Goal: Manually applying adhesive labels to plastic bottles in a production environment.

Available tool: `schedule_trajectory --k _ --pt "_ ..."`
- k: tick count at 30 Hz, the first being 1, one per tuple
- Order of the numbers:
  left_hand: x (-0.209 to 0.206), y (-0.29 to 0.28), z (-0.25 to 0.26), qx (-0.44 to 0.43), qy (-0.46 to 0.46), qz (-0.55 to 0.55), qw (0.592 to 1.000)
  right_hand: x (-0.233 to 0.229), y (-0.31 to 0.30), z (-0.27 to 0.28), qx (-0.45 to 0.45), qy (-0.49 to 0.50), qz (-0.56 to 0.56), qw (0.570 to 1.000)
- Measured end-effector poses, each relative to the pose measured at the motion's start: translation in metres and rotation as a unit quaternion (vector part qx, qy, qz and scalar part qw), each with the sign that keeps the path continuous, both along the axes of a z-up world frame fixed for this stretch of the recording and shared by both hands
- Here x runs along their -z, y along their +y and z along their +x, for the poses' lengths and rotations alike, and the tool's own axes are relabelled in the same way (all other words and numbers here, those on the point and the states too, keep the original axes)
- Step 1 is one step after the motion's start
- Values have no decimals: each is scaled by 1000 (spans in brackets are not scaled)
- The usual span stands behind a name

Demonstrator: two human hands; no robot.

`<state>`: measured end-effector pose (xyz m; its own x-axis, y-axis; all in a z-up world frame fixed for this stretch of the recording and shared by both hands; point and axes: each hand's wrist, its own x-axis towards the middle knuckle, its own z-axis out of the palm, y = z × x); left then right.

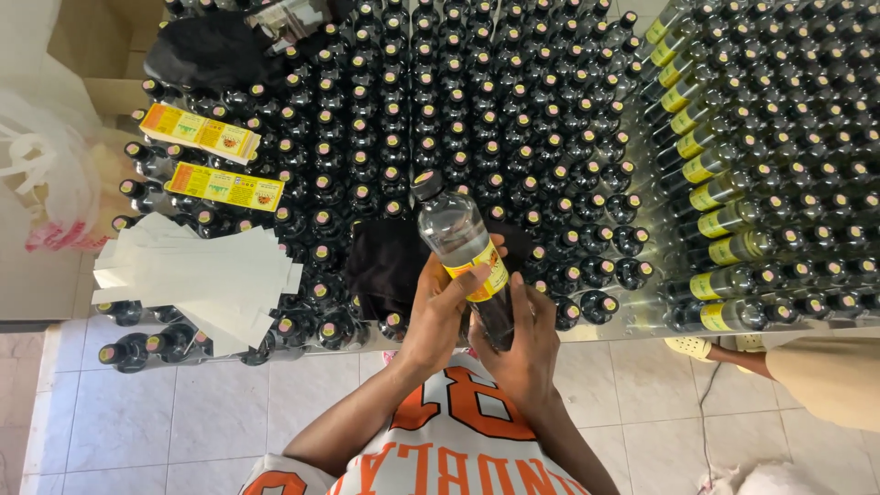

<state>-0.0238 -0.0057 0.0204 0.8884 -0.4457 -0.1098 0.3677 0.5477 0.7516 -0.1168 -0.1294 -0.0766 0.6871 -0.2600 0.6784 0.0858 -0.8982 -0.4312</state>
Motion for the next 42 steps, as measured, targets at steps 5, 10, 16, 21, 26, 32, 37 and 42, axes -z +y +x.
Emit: schedule_trajectory --k 5,10,16,21,26,32,37,42 --pt "0 -10 1 -17 69 34 997 6 -6 -8 -20 107 19 994" --pt "16 -18 -11 14 19 77 997 3 -9 -11 -21 93 58 994" --pt "9 -18 -14 96 1 91 991 -19 -15 -10 -80 84 142 983" --pt "9 -21 -16 130 -12 99 987 -35 -15 -5 -112 88 234 962" --pt "20 -21 -17 69 -47 146 986 -44 -25 -3 -202 209 313 904" --pt "20 -13 -8 46 -120 324 937 -67 -82 -3 -229 235 295 897" --pt "38 -25 -26 91 -199 355 909 -54 -135 -14 -160 112 325 925" --pt "48 -48 -41 118 -411 370 825 -132 -158 -28 -99 120 314 937"
